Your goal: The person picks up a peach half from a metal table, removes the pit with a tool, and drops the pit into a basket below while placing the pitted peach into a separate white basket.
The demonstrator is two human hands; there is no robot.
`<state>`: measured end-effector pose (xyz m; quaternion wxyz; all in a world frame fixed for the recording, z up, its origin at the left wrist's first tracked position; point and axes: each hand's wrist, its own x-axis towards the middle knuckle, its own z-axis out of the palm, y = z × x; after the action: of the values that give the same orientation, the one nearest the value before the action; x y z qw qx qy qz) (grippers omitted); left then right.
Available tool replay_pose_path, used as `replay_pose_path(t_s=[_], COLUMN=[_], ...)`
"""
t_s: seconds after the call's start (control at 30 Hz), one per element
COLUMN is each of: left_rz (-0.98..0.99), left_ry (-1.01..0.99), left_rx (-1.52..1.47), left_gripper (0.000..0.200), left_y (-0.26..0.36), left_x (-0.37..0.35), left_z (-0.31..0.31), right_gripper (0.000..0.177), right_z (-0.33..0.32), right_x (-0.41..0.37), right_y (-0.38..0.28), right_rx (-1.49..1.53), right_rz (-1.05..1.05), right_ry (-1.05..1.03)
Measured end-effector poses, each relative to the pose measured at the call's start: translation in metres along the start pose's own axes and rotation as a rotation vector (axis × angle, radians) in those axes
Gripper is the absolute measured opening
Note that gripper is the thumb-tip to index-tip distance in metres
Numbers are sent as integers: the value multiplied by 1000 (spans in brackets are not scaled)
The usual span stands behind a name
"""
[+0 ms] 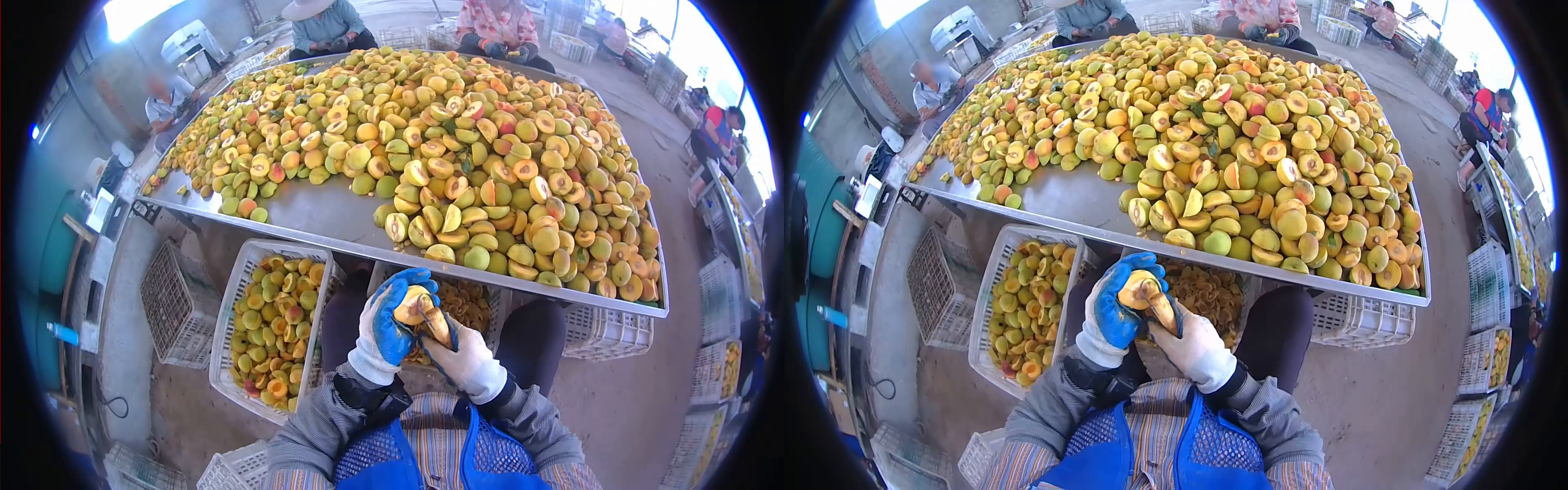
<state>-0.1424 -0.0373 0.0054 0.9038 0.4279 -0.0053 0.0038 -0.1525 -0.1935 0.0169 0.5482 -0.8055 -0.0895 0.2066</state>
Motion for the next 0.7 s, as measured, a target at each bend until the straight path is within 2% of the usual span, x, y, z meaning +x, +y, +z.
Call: replay_pose_path(t_s=[0.07,0.1,0.13,0.23,0.27,0.33,0.47,0.53,0.57,0.6,0.67,0.7], left_rz=[56,59,59,277,273,67,-9,-64,-84,-84,-24,-7], left_ry=[56,64,64,61,63,153,157,168,177,175,-33,-23], left_rx=[140,113,112,648,647,242,151,128,37,36,99,85], left_gripper=[46,37,37,31,31,27,30,38,37,37,37,38], left_y=[0,-3,-6,-14,-17,-21,-13,-12,-11,-8,-2,-6], left_x=[-4,-5,-7,-11,-12,-12,-17,-14,-11,-9,-10,-8], left_z=[7,5,5,3,0,-1,6,5,5,6,6,3], right_gripper=[42,41,41,38,38,36,34,33,33,32,32,32], right_z=[12,17,18,13,14,18,9,1,4,10,15,13], right_x=[1,2,3,5,5,7,6,4,-1,-4,-7,-3], right_y=[14,21,24,22,28,39,31,14,13,19,22,22], right_rx=[44,87,86,-179,-178,-213,-204,-296,-229,52,115,116], right_rz=[-27,-52,-51,0,4,-81,-47,0,10,7,136,138], right_ry=[4,11,10,2,0,24,-84,-118,-141,-229,-257,-257])
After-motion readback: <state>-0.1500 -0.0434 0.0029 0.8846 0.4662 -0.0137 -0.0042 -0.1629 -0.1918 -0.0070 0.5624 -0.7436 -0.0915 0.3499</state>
